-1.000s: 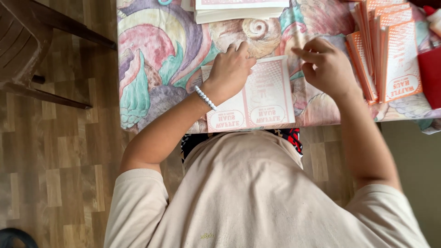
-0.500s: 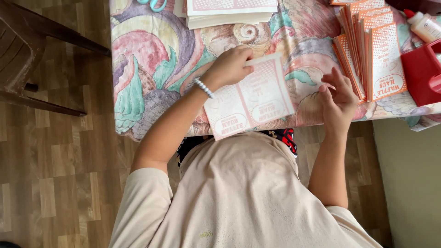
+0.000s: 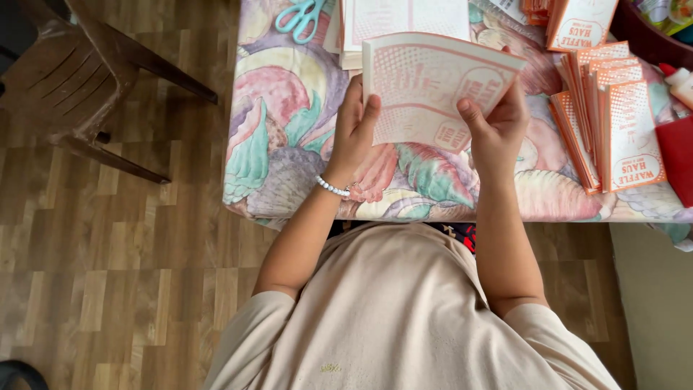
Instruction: Folding paper sheets into waffle bags and stacking them on a table.
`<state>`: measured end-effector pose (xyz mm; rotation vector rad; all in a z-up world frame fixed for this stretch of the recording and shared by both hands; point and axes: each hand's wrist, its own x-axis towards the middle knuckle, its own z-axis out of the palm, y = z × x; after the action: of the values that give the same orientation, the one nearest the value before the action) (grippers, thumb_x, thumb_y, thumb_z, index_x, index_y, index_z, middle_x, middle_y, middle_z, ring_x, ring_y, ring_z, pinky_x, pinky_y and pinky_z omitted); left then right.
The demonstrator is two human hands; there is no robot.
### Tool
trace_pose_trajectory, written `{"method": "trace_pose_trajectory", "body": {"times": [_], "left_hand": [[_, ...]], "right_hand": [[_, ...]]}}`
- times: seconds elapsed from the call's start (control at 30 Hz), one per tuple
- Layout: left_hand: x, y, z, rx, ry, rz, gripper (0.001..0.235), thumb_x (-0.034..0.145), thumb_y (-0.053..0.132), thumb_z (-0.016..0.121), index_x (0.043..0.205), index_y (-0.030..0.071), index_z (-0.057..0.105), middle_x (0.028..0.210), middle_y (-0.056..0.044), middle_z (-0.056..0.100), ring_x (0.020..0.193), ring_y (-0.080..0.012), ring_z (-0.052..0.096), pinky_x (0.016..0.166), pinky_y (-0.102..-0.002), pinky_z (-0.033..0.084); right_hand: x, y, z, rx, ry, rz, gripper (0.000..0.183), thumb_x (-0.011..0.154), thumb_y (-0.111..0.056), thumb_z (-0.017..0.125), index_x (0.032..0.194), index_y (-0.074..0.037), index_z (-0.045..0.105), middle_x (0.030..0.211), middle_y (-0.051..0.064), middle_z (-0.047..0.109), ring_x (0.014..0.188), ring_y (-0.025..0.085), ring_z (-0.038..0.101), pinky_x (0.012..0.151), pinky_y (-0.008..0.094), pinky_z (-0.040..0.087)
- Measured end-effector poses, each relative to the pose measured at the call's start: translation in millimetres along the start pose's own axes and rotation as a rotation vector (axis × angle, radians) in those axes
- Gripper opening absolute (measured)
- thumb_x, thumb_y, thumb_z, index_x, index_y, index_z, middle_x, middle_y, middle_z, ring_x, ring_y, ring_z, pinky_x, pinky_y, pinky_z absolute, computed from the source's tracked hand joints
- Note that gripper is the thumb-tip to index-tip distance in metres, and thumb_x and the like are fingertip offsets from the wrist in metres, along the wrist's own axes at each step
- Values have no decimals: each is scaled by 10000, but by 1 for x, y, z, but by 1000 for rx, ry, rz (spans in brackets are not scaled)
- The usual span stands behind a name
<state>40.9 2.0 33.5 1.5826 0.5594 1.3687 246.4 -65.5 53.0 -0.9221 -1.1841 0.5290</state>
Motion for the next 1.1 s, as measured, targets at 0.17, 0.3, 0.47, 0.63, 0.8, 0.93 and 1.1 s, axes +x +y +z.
{"method": "trace_pose_trajectory", "body": {"times": [0.17,0.3,0.47,0.63,0.8,0.93,1.1], "left_hand": [[-7,-11,1,-47,71,68,329,1144,331,359,1144,124,615,756,72,545,740,-21,471,777,-222,457],[-13,-26,9,46,127,103,320,1153,281,372,1149,111,643,643,62,409,643,-4,391,665,-201,408],[-14,-8,16,89,201,91,319,1140,287,388,993,133,625,624,80,296,634,-20,310,626,-212,347],[-33,49,23,63,213,-68,354,1124,307,420,809,167,501,665,117,322,719,-9,335,673,-211,333],[-59,57,24,92,163,-270,370,1083,328,431,758,158,382,664,78,299,621,-55,267,591,-248,230],[-68,29,21,173,123,-258,399,1087,363,402,754,146,374,656,66,316,609,-55,288,576,-241,241],[-72,12,21,239,117,-282,403,1085,397,402,782,133,427,676,57,360,640,-71,337,612,-247,279]], "right_hand": [[-6,23,-6,-99,64,-43,334,951,-66,881,1181,-39,640,1013,75,701,962,144,670,938,350,570],[-8,-11,10,-110,97,9,324,931,-61,900,1143,-56,656,999,50,712,967,121,675,936,348,578],[-14,19,-9,-93,104,19,340,901,-40,924,1109,-52,654,981,58,717,957,120,680,924,345,581],[-9,-59,-6,-122,6,13,519,903,24,916,1297,-26,581,1109,126,701,1062,181,682,973,386,597],[-34,-27,-39,-218,18,133,1065,994,89,920,1738,-113,186,1094,55,587,975,119,563,977,264,527],[1,-63,-5,-724,-28,-425,578,1073,-261,801,1465,19,482,1426,217,555,1350,397,534,1036,497,476],[43,-24,28,-706,-622,-329,462,1076,-274,723,1393,54,650,1209,195,711,1080,358,665,843,461,526]]}}
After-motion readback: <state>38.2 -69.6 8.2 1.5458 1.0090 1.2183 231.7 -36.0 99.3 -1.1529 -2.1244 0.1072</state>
